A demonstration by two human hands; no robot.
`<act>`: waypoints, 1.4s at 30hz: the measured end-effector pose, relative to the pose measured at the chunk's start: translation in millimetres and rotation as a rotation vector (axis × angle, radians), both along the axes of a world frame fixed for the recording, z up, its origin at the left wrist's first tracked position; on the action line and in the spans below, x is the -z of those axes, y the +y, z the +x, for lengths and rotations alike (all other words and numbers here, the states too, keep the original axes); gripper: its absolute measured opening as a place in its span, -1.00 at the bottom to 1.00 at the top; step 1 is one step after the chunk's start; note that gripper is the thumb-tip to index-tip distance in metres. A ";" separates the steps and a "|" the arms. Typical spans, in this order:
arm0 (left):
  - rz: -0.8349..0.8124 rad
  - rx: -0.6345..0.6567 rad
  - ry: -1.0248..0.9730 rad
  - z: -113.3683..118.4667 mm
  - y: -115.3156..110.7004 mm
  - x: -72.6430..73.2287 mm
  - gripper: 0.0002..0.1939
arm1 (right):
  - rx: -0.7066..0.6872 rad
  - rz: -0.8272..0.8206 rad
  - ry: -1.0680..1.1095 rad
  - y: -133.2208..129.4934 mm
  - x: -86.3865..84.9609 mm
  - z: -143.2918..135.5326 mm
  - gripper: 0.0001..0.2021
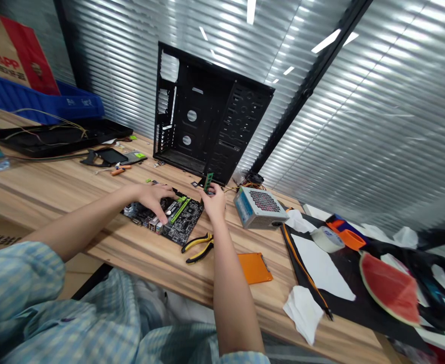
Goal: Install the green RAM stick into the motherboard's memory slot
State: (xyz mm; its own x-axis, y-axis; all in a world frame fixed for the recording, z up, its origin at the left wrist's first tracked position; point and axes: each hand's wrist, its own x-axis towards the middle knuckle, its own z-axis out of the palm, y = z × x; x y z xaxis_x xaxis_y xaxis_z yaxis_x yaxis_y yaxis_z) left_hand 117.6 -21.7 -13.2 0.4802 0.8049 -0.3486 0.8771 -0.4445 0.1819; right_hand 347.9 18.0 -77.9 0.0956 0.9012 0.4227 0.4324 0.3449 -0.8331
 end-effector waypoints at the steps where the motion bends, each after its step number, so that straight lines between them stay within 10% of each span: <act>1: -0.001 0.000 -0.002 -0.1 0.1 0.0 0.19 | 0.015 0.005 -0.009 -1.1 -1.6 0.2 -0.51; 42: 0.006 -0.012 -0.001 0.3 -0.8 1.1 0.18 | 0.273 0.073 -0.368 -20.3 -15.9 0.5 -0.65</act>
State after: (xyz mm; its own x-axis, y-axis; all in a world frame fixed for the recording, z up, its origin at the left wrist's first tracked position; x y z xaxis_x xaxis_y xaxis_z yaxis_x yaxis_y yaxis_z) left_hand 117.9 -22.5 -14.3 0.4711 0.8125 -0.3434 0.8821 -0.4353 0.1801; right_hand 348.4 -2.3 -62.0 0.1570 0.8308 0.5340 0.7779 0.2291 -0.5851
